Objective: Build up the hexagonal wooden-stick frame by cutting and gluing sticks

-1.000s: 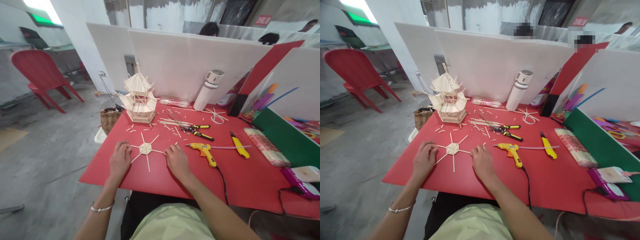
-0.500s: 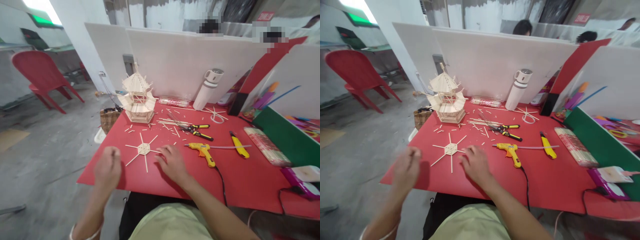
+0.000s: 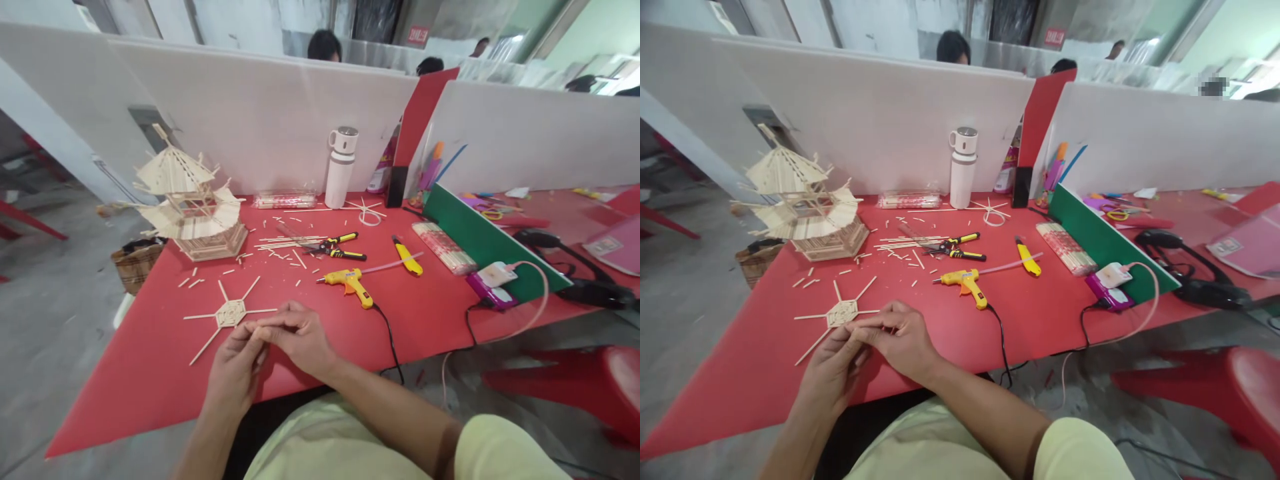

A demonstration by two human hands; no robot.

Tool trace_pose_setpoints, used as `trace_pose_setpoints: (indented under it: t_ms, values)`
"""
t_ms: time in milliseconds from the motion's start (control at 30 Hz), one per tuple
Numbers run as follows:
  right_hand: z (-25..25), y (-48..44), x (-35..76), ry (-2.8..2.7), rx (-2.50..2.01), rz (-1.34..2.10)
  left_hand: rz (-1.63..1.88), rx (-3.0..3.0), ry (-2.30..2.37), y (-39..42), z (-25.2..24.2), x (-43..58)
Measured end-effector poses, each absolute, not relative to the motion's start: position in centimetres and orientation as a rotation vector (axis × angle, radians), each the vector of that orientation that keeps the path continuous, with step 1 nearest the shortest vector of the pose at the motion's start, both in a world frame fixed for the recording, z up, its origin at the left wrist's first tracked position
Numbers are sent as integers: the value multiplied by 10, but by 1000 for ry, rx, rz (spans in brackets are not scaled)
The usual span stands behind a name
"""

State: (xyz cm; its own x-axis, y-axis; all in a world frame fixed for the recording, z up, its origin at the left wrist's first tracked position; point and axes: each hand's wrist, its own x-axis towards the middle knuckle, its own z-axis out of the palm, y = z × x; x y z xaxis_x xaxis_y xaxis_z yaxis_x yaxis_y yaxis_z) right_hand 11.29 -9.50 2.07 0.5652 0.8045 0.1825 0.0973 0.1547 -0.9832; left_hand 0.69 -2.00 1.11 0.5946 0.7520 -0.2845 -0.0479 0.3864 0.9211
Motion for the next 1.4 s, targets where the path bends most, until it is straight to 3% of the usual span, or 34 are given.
trace_pose_setpoints:
  t_ms: [133, 267, 367, 533, 667, 900, 1100, 1400]
  values:
    - [30, -87, 116, -1016, -1459, 486, 634, 1248, 852, -19, 5, 0]
    - [32, -83, 131, -1333, -1865, 225, 914, 1706, 990, -5, 16, -13]
    - [35, -95, 147, -1733, -1993, 275, 1011, 1886, 1060, 16, 35, -5]
    - [75, -153, 175, -1607, -2005, 307, 796, 2338, 255, 22, 81, 67]
    - [135, -224, 221, -1383, -2044, 81, 810, 2473, -375, -28, 123, 151]
    - [200, -366, 365, -1040, -2234, -33, 582, 2624, -758, -135, 154, 310]
    - [154, -429, 546, -793, -2566, -132, 321, 2786, -814, -190, 158, 418]
    - [53, -410, 764, -608, -2841, -61, 17, 2793, -880, -202, 115, 493]
